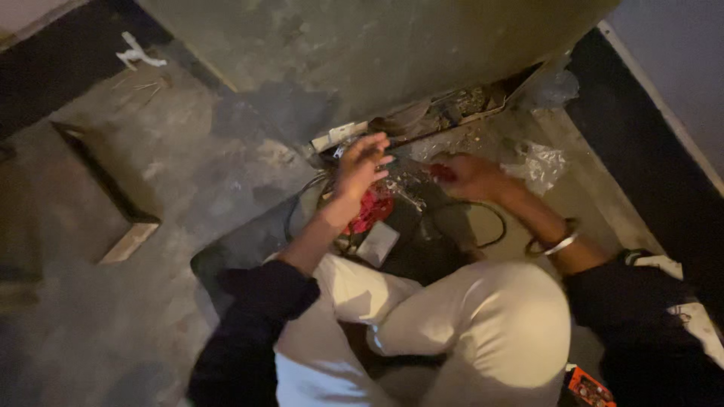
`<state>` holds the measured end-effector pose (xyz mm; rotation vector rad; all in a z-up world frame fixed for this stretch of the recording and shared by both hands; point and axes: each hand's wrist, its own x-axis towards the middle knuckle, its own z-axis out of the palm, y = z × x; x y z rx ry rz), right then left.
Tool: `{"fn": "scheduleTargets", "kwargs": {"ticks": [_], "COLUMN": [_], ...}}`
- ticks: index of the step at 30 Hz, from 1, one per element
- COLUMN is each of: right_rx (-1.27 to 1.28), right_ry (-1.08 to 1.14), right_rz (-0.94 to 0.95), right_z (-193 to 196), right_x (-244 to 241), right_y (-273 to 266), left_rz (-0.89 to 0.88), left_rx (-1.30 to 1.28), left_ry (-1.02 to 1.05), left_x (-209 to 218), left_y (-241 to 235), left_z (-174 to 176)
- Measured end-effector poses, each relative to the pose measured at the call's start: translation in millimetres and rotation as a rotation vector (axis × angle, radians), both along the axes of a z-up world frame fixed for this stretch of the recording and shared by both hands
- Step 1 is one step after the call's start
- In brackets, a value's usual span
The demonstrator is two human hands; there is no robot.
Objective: The person sits on the floor and uses a screwdriver to strip and connect wires inside a small electrical box. They twist wires together, secure them with connectors, and adjust components within the box.
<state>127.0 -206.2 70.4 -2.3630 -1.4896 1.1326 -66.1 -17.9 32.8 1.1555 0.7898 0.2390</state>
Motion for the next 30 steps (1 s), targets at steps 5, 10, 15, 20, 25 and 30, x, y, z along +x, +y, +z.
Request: {"fn": "scheduleTargets", "kwargs": {"ticks": [5,10,15,20,25,30], "right_rx": [0.072,0.29,0.324,0.665,0.554,0.274], "right_ry": [0.055,0.042,0.111,0.424,0.602,0.605], "right_rz": [-0.077,-0.158,-0.437,-0.531,-0.643,-0.84], "right_z": [59.6,67.6,12.2,-65.0,-88.7,-75.2], "right_x": [-29.6,-55.9,-82.0,-100.0,-96.7,-93.3], "right_y": [-18.7,-45.6,-54.7,-44.2,-41.4,-49.8], "left_rz": [0.114,0.123,0.215,0.097,0.022,0.056], "left_rx": [0.078,-0.029,0.798,0.644,0.548,0.829], "left_ry": [-0.131,-0.223,-0.242,-0.222,-0.108,-0.074], "left_x": [-10.7,-15.5,-8.4,18.6,9.5,-19.4], "left_y": [-32.8,-37.2,-33.4,-20.3,-23.9,-55.8], "left_z": [-71.6,-112.1,-134.5,-162.2,-166.0,-142.4]}}
